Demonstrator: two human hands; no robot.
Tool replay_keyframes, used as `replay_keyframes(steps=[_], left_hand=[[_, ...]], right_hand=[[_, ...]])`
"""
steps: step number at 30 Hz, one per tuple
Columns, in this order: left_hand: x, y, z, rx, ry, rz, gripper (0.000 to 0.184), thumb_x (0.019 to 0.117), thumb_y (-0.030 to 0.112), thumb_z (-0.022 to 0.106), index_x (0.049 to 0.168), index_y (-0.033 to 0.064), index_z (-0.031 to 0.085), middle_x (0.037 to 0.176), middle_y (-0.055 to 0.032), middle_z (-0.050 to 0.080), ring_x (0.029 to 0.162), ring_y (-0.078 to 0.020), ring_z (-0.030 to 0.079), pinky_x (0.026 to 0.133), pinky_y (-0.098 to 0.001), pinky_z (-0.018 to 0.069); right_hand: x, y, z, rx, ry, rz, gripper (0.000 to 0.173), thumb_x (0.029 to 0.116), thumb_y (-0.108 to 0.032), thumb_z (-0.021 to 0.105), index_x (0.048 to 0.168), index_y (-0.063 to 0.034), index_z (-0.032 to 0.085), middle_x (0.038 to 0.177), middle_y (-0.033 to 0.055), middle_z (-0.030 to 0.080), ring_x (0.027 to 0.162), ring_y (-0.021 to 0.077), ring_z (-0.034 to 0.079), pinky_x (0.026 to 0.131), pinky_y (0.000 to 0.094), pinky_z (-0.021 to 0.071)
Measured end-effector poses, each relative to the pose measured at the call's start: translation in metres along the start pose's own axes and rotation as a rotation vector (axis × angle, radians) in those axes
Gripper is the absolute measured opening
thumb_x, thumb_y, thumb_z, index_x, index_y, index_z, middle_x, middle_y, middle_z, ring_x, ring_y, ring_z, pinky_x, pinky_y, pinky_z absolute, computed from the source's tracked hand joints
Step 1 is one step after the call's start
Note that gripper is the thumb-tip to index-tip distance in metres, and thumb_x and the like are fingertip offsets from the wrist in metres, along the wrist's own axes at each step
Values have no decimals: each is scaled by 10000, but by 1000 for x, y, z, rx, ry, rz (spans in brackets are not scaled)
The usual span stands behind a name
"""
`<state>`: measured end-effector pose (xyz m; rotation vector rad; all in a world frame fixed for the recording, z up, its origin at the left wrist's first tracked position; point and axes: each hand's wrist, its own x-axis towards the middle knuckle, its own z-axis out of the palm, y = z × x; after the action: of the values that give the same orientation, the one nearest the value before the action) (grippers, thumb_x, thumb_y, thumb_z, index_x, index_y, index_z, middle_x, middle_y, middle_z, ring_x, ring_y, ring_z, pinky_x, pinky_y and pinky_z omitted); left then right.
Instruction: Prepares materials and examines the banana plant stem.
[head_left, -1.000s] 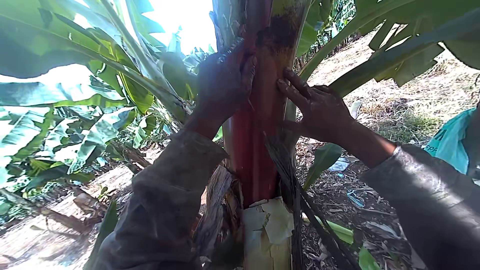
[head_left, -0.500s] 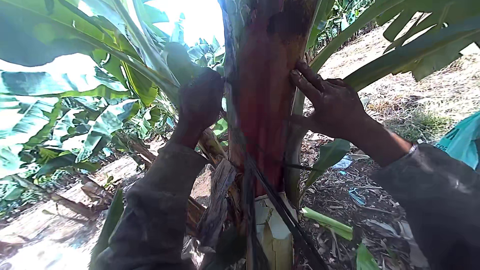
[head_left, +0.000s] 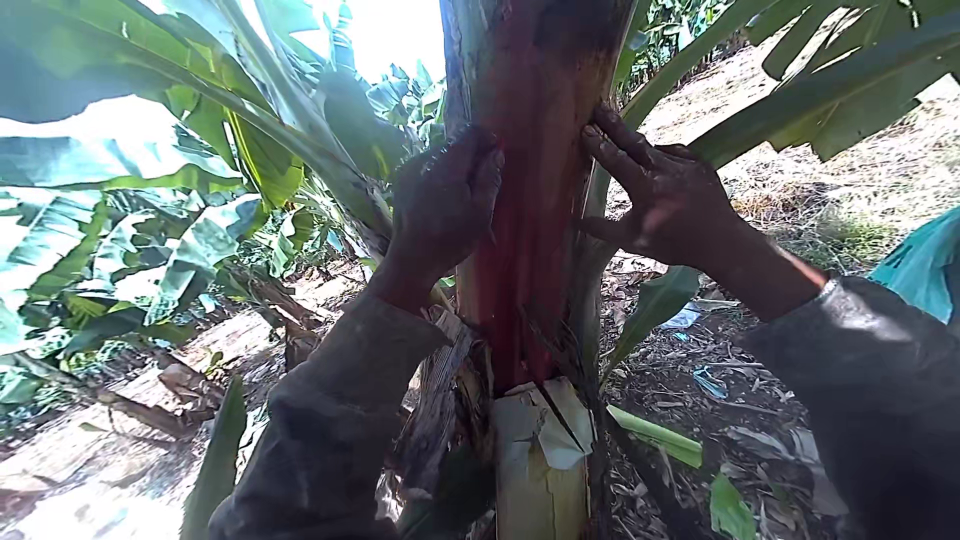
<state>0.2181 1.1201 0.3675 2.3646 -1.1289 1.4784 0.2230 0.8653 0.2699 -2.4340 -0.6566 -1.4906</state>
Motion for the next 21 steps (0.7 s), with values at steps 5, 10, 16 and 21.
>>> replay_keyframes(steps=[5,10,16,21], left_hand=[[12,6,0,62,31,37,293,1059,263,483,1042,39,671,843,-118,677,770,-252,665,695,-451,508],[0,13,8,18,-13,77,246,1046,233,513,1061,55,683,787,-98,668,671,-231,642,603,-425,499],[24,13,7,110,-57,82,322,1055,308,463,1151,107,694,968,-110,730,892,-280,711,740,-492,530],[-5,-11,-26,70,-67,-168,338,1086,349,473,1149,71,654,854,-82,681,749,-182,646,709,-410,511]], right_hand=[[0,-4,-1,-13,5,8,935,887,-562,683,1619,-120,306,1677,97,300,1152,356,658,908,548,506],[1,-4,-3,-10,-17,23,939,875,-514,722,1617,-119,304,1682,100,284,1161,357,655,935,551,497],[1,-1,-3,9,-25,17,934,873,-509,731,1612,-116,317,1681,87,291,1163,360,658,919,569,509],[0,5,-3,0,-91,54,983,869,-482,748,1630,-97,258,1690,89,269,1276,363,600,997,598,463]])
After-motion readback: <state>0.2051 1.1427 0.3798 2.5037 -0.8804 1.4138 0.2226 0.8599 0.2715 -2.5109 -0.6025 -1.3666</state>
